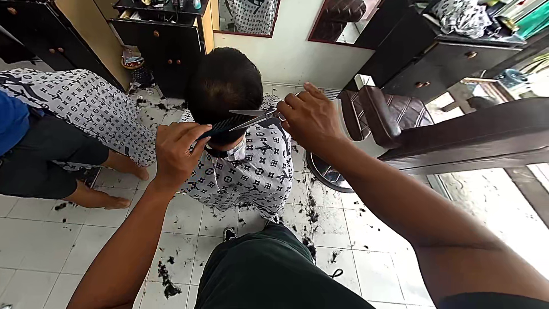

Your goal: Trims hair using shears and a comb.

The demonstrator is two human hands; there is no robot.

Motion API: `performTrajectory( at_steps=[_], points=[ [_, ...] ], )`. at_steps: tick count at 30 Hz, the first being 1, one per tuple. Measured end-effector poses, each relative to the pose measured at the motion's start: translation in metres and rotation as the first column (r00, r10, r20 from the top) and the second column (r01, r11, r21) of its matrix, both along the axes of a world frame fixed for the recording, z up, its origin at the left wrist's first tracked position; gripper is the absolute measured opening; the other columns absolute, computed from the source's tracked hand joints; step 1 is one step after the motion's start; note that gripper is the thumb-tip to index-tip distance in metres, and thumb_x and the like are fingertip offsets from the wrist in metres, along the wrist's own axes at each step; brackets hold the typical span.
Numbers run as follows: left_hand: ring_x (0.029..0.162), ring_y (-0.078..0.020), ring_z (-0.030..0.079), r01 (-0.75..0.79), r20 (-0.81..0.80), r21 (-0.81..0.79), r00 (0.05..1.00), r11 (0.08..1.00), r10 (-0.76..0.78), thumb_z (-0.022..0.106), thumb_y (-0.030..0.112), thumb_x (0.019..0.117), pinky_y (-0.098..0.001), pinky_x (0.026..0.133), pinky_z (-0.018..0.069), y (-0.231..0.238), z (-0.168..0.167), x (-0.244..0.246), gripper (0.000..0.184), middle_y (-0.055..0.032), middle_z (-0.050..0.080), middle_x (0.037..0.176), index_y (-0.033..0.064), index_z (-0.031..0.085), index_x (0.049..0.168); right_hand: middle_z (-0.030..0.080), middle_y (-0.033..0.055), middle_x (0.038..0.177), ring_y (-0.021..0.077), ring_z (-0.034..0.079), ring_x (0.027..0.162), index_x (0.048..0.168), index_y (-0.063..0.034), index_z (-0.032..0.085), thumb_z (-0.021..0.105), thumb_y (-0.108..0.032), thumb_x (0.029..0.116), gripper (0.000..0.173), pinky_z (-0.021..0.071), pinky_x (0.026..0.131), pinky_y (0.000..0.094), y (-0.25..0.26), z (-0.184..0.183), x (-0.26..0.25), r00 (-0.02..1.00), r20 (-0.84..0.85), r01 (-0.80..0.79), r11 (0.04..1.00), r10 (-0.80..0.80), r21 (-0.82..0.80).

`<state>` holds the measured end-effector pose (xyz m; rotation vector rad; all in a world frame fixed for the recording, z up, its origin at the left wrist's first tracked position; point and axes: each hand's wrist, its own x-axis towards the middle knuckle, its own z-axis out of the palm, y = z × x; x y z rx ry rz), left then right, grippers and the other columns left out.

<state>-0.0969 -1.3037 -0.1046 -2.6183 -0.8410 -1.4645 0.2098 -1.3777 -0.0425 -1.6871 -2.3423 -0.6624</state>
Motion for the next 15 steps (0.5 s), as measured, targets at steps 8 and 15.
performTrajectory(
  at_steps=[8, 15],
  points=[
    [0.104, -0.0233, 0.066, 0.008, 0.214, -0.042, 0.977, 0.999, 0.001, 0.069, 0.016, 0.0991, -0.0337, 0.092, 0.0507, 0.003, 0.007, -0.002, 0.026, -0.0202, 0.071, 0.109, -0.0024, 0.071, 0.118, 0.070, 0.0212, 0.094, 0.0398, 0.071, 0.086, 0.104, 0.0025, 0.069, 0.061, 0.000, 0.0946, 0.012, 0.0556, 0.083, 0.0551, -0.014, -0.004, 0.007, 0.978, -0.204, -0.028, 0.998, 0.038, 0.051],
    [0.104, -0.0353, 0.069, 0.191, -0.324, -0.213, 0.911, 0.958, -0.254, 0.054, 0.025, 0.1048, -0.0513, 0.088, 0.0529, 0.019, -0.032, -0.015, 0.030, -0.0163, 0.072, 0.114, 0.0039, 0.073, 0.117, 0.069, 0.0226, 0.089, 0.0430, 0.070, 0.077, 0.104, 0.0028, 0.070, 0.061, 0.002, 0.0937, 0.013, 0.0521, 0.061, 0.0562, -0.026, -0.016, 0.021, 0.963, -0.228, 0.154, 0.988, -0.145, 0.020]
  ],
)
